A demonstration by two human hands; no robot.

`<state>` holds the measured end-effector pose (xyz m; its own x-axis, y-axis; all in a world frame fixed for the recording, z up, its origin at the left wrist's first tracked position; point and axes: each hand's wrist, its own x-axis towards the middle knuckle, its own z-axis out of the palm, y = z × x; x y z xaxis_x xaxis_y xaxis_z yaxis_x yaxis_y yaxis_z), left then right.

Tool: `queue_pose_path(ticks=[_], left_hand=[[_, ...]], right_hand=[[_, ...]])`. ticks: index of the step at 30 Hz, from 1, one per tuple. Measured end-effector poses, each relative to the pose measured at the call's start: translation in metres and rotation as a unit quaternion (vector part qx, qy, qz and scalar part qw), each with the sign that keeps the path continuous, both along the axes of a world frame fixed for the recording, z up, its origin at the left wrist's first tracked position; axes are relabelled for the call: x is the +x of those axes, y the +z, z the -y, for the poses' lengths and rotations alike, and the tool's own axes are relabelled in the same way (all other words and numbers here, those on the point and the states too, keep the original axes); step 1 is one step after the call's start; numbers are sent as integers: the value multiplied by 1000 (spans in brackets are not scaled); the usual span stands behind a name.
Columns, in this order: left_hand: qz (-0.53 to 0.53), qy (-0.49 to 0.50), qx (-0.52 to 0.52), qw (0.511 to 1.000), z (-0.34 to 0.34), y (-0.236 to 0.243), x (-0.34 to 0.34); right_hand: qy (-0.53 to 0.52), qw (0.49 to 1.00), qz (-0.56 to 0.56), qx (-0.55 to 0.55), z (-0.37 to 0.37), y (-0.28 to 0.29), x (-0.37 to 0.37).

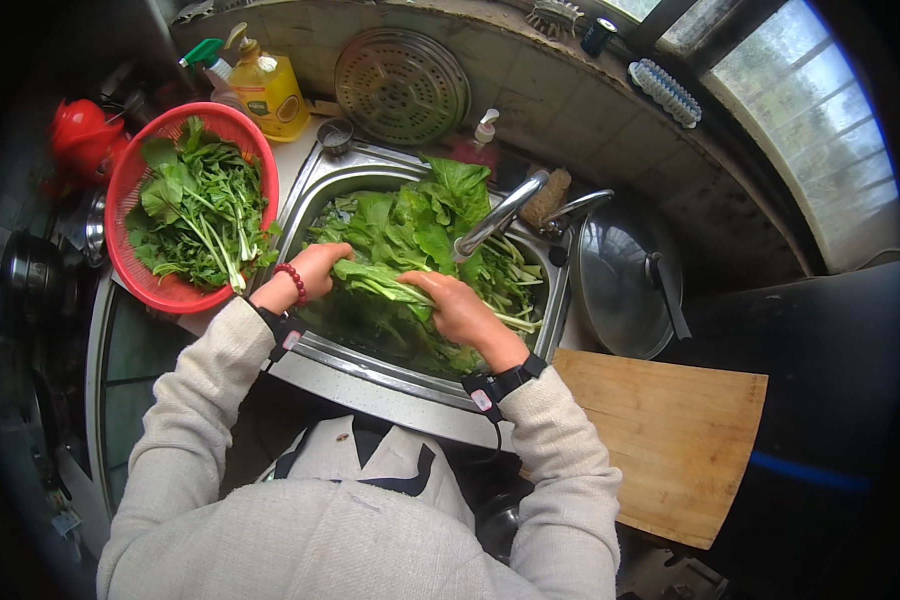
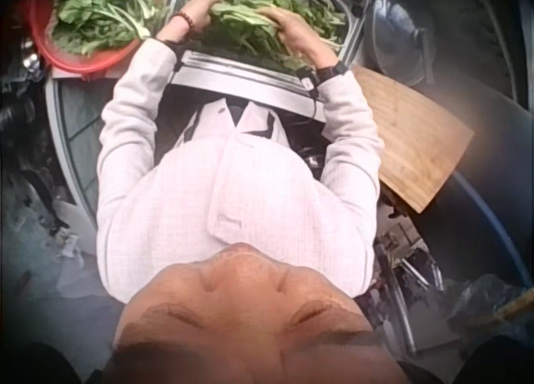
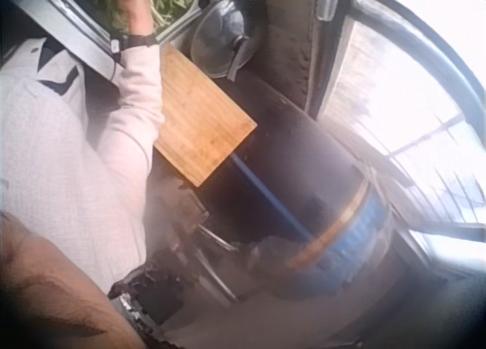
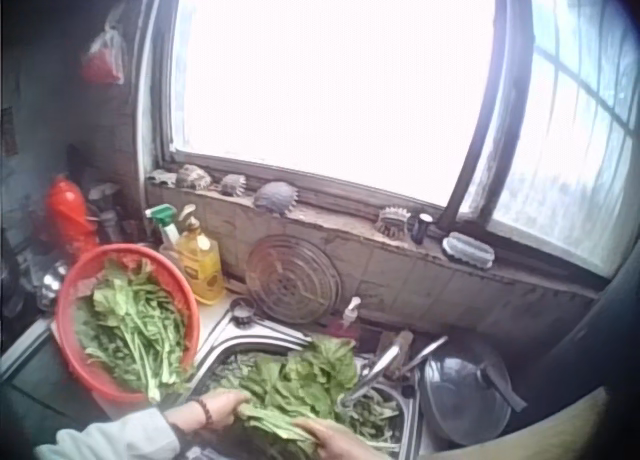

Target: The person washes leafy green vegetables in a kitchen sink under running water, then transfers them into a red colander. The person handles the greens by hand, rinsing and moving them from the sink to the colander.

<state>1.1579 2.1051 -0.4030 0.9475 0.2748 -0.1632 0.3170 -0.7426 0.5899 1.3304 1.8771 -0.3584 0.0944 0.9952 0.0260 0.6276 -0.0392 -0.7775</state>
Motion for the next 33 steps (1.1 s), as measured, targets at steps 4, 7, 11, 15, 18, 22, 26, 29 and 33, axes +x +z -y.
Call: queue_pose_path(ticks=[4, 7, 11, 15, 18, 22, 26, 29, 33], left_hand=[[41, 14, -31, 999, 7, -1, -8], [44, 8, -32, 998, 11, -19, -17], [12, 4, 40, 999, 2, -42, -35], [-93, 10, 97, 991, -1, -50, -50], [-218, -3, 123, 968, 12, -49, -54], [-311, -48, 92, 945, 29, -49, -43], [-399, -126, 141, 897, 44, -76, -25], [-424, -2, 59, 904, 49, -115, -21], [-420, -41, 69, 904, 41, -153, -15]], right_hand=[[24, 999, 20, -34, 6, 10, -9], [6, 991, 5, -134, 8, 9, -13], [-46, 980, -57, -184, 7, 18, -9], [-59, 995, -62, -59, -1, 23, -12], [-32, 996, -56, -59, -14, 3, -29], [57, 960, 168, -216, -19, -51, -53], [118, 908, 276, -293, -13, -99, -56], [123, 886, 288, -343, -18, -124, -54], [112, 877, 287, -370, -29, -146, -54]])
